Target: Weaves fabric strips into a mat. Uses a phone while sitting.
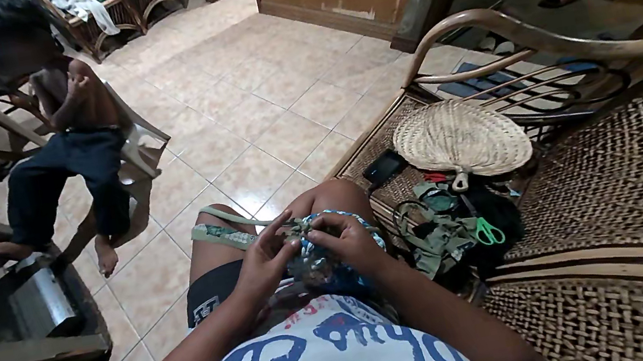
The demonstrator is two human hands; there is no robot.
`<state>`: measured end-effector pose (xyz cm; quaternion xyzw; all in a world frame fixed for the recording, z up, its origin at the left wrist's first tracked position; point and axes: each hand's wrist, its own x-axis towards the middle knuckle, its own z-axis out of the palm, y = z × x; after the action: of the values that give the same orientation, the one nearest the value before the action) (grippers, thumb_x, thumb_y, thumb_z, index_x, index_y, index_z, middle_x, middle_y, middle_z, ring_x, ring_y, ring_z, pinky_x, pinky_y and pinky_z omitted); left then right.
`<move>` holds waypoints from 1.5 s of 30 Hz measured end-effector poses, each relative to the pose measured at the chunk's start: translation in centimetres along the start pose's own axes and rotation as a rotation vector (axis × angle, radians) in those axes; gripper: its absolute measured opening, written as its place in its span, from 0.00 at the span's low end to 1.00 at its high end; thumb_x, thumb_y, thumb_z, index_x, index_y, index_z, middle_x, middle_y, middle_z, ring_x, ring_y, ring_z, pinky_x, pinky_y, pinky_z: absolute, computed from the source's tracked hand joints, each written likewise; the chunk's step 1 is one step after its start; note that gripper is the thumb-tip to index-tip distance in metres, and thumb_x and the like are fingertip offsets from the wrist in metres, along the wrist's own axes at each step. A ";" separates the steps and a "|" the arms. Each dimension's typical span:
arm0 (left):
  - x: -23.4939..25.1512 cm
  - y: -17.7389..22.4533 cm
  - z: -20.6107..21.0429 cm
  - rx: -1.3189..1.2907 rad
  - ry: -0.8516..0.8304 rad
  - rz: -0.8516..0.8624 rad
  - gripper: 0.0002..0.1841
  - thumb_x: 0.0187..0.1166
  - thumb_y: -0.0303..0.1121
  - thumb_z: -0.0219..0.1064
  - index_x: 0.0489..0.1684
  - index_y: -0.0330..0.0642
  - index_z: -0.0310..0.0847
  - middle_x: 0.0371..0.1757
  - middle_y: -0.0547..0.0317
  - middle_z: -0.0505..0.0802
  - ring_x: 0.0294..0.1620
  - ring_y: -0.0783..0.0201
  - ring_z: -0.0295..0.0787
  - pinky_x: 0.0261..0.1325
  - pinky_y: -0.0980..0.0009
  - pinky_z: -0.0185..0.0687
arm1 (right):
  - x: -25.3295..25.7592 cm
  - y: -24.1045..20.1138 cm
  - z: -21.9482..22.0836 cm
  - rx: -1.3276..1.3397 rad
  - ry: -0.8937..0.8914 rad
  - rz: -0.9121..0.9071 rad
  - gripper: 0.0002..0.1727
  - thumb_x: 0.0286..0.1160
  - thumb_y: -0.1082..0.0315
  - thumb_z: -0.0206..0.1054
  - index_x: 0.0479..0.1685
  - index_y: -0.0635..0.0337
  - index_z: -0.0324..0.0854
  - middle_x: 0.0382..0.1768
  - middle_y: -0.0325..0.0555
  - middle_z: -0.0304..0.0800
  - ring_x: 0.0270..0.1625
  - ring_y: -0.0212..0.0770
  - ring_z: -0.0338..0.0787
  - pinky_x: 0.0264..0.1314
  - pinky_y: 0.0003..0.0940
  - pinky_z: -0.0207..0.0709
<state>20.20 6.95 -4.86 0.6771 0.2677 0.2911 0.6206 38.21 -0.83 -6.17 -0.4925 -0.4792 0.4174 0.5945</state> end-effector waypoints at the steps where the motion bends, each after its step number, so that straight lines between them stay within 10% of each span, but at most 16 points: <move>1: 0.0 -0.2 0.1 0.035 0.033 0.032 0.23 0.81 0.26 0.65 0.75 0.30 0.70 0.48 0.57 0.92 0.45 0.72 0.91 0.56 0.72 0.88 | 0.0 0.0 0.0 0.022 0.001 0.013 0.04 0.76 0.72 0.68 0.42 0.62 0.86 0.35 0.32 0.89 0.38 0.21 0.87 0.47 0.21 0.83; 6: -0.1 0.0 0.5 0.059 0.140 0.041 0.09 0.75 0.24 0.70 0.48 0.33 0.78 0.44 0.59 0.90 0.43 0.72 0.90 0.51 0.74 0.89 | 0.1 0.1 0.0 0.045 0.021 -0.027 0.04 0.71 0.74 0.71 0.40 0.62 0.89 0.41 0.36 0.89 0.43 0.23 0.87 0.50 0.22 0.83; 13: 0.1 1.2 0.4 -0.046 -0.108 -0.150 0.08 0.78 0.27 0.66 0.49 0.35 0.84 0.46 0.65 0.91 0.48 0.77 0.87 0.58 0.75 0.84 | 0.4 0.4 0.3 -0.010 -0.025 -0.098 0.05 0.71 0.71 0.72 0.39 0.64 0.90 0.59 0.43 0.90 0.52 0.24 0.86 0.53 0.21 0.81; 20: -0.1 0.3 0.8 0.021 -0.046 0.008 0.06 0.81 0.27 0.66 0.42 0.36 0.87 0.40 0.68 0.93 0.43 0.79 0.88 0.54 0.78 0.85 | 1.7 -0.8 -1.3 -0.067 -0.307 0.111 0.16 0.88 0.68 0.53 0.66 0.63 0.78 0.51 0.38 0.87 0.49 0.24 0.85 0.58 0.23 0.79; 31: 0.0 0.1 0.6 -0.101 0.041 -0.087 0.14 0.79 0.23 0.66 0.61 0.31 0.79 0.50 0.59 0.92 0.51 0.72 0.89 0.61 0.73 0.85 | 3.3 -1.7 -3.3 -0.193 -0.289 -0.154 0.11 0.75 0.69 0.67 0.52 0.64 0.84 0.41 0.36 0.88 0.43 0.24 0.85 0.53 0.25 0.82; 35: 0.0 0.1 0.5 0.063 0.005 -0.041 0.07 0.81 0.27 0.64 0.45 0.35 0.86 0.40 0.66 0.92 0.43 0.79 0.88 0.54 0.78 0.84 | 2.6 -2.4 -3.7 -0.263 -0.395 -0.192 0.16 0.75 0.64 0.72 0.56 0.63 0.82 0.30 0.30 0.83 0.31 0.17 0.80 0.39 0.17 0.78; 37: -0.1 0.1 0.6 0.045 0.037 -0.060 0.06 0.82 0.28 0.64 0.42 0.36 0.86 0.38 0.66 0.91 0.41 0.78 0.87 0.52 0.76 0.85 | 2.0 -3.2 -3.7 -0.471 -0.432 -0.198 0.25 0.67 0.59 0.79 0.60 0.63 0.83 0.32 0.38 0.86 0.32 0.25 0.81 0.38 0.24 0.78; 40: -0.2 0.1 0.6 -0.023 0.082 -0.102 0.07 0.84 0.28 0.62 0.44 0.34 0.85 0.39 0.63 0.91 0.43 0.74 0.88 0.55 0.73 0.85 | 1.2 -4.4 -3.1 -0.862 -0.450 -0.113 0.23 0.64 0.71 0.79 0.60 0.67 0.83 0.49 0.60 0.91 0.51 0.57 0.91 0.57 0.59 0.83; 45: -0.1 0.0 0.6 -0.046 0.079 -0.085 0.07 0.85 0.28 0.61 0.47 0.34 0.84 0.41 0.62 0.91 0.44 0.74 0.89 0.56 0.73 0.85 | 0.5 -2.9 -3.5 -0.858 -0.329 -0.307 0.13 0.66 0.78 0.71 0.50 0.69 0.88 0.47 0.59 0.92 0.51 0.55 0.93 0.57 0.53 0.85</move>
<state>20.55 6.52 -4.93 0.6387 0.3136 0.2971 0.6368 41.83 -1.50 -3.40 -0.5443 -0.7630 0.1617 0.3089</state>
